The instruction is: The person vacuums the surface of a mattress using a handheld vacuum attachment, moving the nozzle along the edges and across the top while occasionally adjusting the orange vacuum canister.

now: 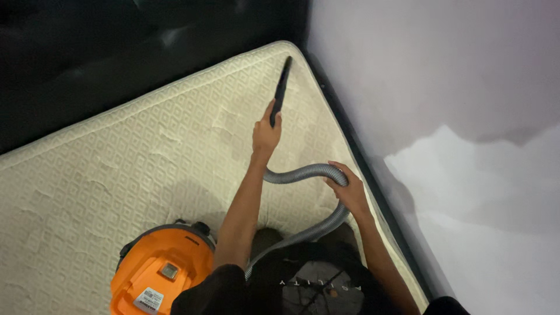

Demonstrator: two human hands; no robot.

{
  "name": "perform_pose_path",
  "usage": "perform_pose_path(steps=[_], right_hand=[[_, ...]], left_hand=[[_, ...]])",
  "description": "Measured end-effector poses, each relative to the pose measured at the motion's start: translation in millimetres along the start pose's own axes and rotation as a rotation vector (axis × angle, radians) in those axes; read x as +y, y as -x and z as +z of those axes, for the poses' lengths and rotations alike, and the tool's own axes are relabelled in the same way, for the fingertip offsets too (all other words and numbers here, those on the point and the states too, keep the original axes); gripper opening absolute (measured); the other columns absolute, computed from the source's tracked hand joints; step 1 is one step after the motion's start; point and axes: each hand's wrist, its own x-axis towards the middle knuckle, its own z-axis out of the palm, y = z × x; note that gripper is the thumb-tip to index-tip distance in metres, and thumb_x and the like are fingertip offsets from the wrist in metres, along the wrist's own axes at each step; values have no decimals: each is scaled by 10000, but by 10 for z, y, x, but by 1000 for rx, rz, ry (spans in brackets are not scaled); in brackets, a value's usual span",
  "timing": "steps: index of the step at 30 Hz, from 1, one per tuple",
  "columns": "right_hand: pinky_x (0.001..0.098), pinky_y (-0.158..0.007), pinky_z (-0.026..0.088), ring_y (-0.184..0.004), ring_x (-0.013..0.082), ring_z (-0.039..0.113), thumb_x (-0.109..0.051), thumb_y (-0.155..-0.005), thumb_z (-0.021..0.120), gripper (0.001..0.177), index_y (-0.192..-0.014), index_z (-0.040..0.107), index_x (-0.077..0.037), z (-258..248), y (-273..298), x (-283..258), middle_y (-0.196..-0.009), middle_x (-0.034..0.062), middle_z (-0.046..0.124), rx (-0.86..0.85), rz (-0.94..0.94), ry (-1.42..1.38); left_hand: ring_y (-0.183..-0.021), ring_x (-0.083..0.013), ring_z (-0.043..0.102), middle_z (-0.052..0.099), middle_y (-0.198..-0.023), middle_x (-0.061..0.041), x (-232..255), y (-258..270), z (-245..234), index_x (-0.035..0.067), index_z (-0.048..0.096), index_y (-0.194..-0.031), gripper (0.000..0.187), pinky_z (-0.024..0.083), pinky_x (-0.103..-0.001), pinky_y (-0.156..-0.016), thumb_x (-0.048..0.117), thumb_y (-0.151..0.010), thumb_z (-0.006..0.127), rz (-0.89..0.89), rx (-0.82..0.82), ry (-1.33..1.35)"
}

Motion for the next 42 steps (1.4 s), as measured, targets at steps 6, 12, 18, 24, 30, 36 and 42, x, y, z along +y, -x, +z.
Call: perform_pose_path(steps=[6,12,18,24,30,36,42], right_hand=[[287,-510,434,-526,82,512,-203,-850,801,528,-1362,673,-225,-55,44,111,-647,-23,517,-39,-30,-31],[295,-510,437,-516,112,507,-207,-854,804,515,-1353,678,-222,27,16,39,-650,4,525,-81,-16,22],[276,-521,452,-534,86,522,-224,-874,780,518,-1377,658,-228,117,-11,-92,-657,-17,546,-124,-65,3],[284,-508,435,-523,98,505,-215,-870,790,521,-1375,660,-234,78,-14,-120,-660,-8,541,-108,-58,34],[279,-511,459,-523,95,526,-194,-854,789,528,-1366,664,-235,18,-15,-36,-662,-9,540,-116,-74,24],[281,-580,462,-569,95,537,-197,-852,804,536,-1368,657,-219,78,-46,9,-741,-9,644,-144,-173,98],[278,-731,531,-788,88,680,-180,-851,803,509,-1339,660,-166,203,-68,-163,-964,-7,753,-164,-306,33]], left_hand=[[-779,-408,745,734,-869,-252,-29,162,-75,268,530,-1499,485,569,-491,-667,355,-1024,578,97,-1,85],[-667,-395,726,710,-784,-257,-111,113,-292,290,507,-1518,499,543,-501,-641,352,-1024,548,-68,50,23],[-706,-448,700,705,-781,-286,-299,71,-466,286,501,-1531,492,553,-542,-690,375,-1048,536,-90,224,-12],[-726,-452,692,694,-800,-307,-197,178,-472,259,486,-1542,516,547,-543,-683,361,-1040,551,-57,223,-16],[-602,-352,668,688,-740,-276,-43,305,-440,242,468,-1555,529,519,-487,-625,318,-1037,543,-101,48,51],[-548,-332,645,712,-783,-249,-204,308,-562,210,499,-1539,504,529,-454,-614,326,-1050,547,-57,106,61],[-606,-320,696,736,-844,-235,-412,259,-747,193,481,-1540,512,555,-449,-621,321,-1047,534,-111,254,79]])
